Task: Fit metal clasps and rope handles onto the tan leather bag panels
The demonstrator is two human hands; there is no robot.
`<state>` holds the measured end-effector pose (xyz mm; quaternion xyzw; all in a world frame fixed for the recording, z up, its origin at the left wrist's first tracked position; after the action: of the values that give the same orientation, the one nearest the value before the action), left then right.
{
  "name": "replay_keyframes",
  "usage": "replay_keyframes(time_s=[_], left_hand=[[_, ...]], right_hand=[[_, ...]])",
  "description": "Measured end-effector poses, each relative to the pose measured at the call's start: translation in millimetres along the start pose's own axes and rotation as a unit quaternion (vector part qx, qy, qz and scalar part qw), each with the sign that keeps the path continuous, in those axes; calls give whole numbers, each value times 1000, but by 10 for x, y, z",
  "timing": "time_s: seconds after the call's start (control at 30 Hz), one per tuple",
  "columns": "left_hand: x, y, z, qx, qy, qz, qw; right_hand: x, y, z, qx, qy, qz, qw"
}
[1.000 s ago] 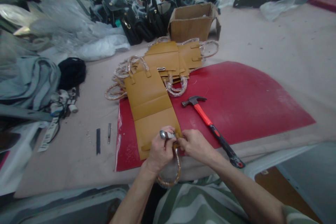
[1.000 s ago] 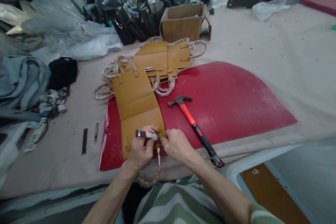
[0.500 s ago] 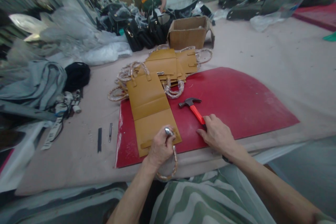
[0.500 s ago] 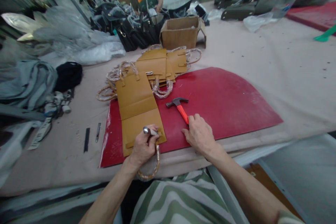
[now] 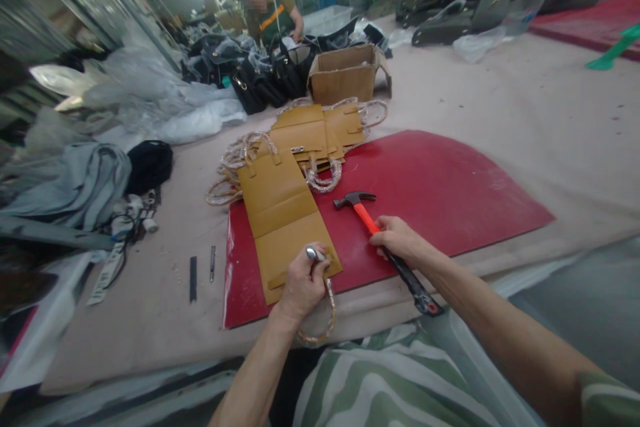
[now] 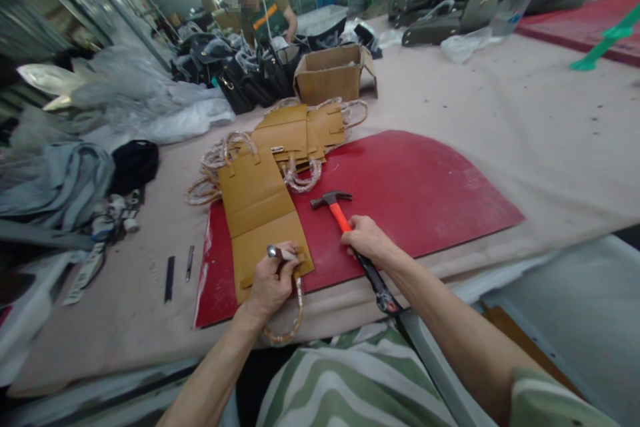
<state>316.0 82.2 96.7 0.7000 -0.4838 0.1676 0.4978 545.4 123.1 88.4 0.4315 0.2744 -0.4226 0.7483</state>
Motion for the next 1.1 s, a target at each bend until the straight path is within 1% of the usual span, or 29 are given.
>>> replay_keyframes(time_s=[0.1,0.2,0.27,0.37,0.43,0.5,0.53,0.57,0.63,0.67,0.7,0.77,0.83,0.87,0.9,0.93,1.0,1.03,1.07,1.1], left_hand=[[-8,-8,-12,-3,14,6,1000],[3,-32,-20,-4,23,-1,1000],[14,-45,-18,-1,27,-4,1000],[14,-55,-7,5,37,-2,999],[7,-62,-1,6,42,-1,999],[-3,-69,3,8,46,1,999],[-9,-71,5,9,49,3,999],[-15,-74,7,10,52,4,999],[-30,-82,11,7,64,6,998],[-39,-86,13,4,71,7,997],[-48,-90,14,2,79,7,997],[-60,-94,15,-2,89,4,996],[-57,-91,12,-1,89,-1,996],[-54,-91,11,-1,87,-2,996],[-51,-92,11,-3,87,-1,996],[-51,-94,12,-5,89,1,996],[-56,-96,16,-6,94,6,996],[-60,-98,18,-6,97,7,995],[-65,-101,19,-8,99,6,995],[-70,-105,20,-10,99,5,995]], right_hand=[[21,-95,8,-56,-22,-152,987],[-5,-159,31,-100,-28,-251,962],[-10,-180,71,-113,-33,-276,954],[-10,-159,217,-107,-36,-268,957],[-93,-66,392,-85,0,-213,973],[-309,107,634,-31,85,-107,990],[-463,203,779,7,141,-42,989],[-629,291,932,49,197,18,979],[-930,399,1217,122,298,114,940],[-1042,411,1328,148,341,157,915],[-1121,391,1408,163,377,204,889],[-1191,289,1483,160,431,312,831],[-1200,180,1494,129,456,414,777],[-1214,158,1505,117,462,445,758],[-1248,164,1532,117,468,455,749],[-1300,200,1574,131,474,440,751],[-1399,339,1672,201,475,358,778],[-1416,396,1714,237,478,317,784],[-1405,416,1732,253,480,298,785],[-1374,389,1721,245,486,310,780]])
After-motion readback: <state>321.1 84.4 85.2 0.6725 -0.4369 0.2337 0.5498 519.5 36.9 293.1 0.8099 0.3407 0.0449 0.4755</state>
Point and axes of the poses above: each hand's wrist, its own z-axis away from the middle knuckle, its own y-axis out of the back of the hand, x = y × z, the point moved 6 cm from there along -z, towards the middle knuckle, and after that the axes turned 3 degrees about -x, right-handed, at the moved point
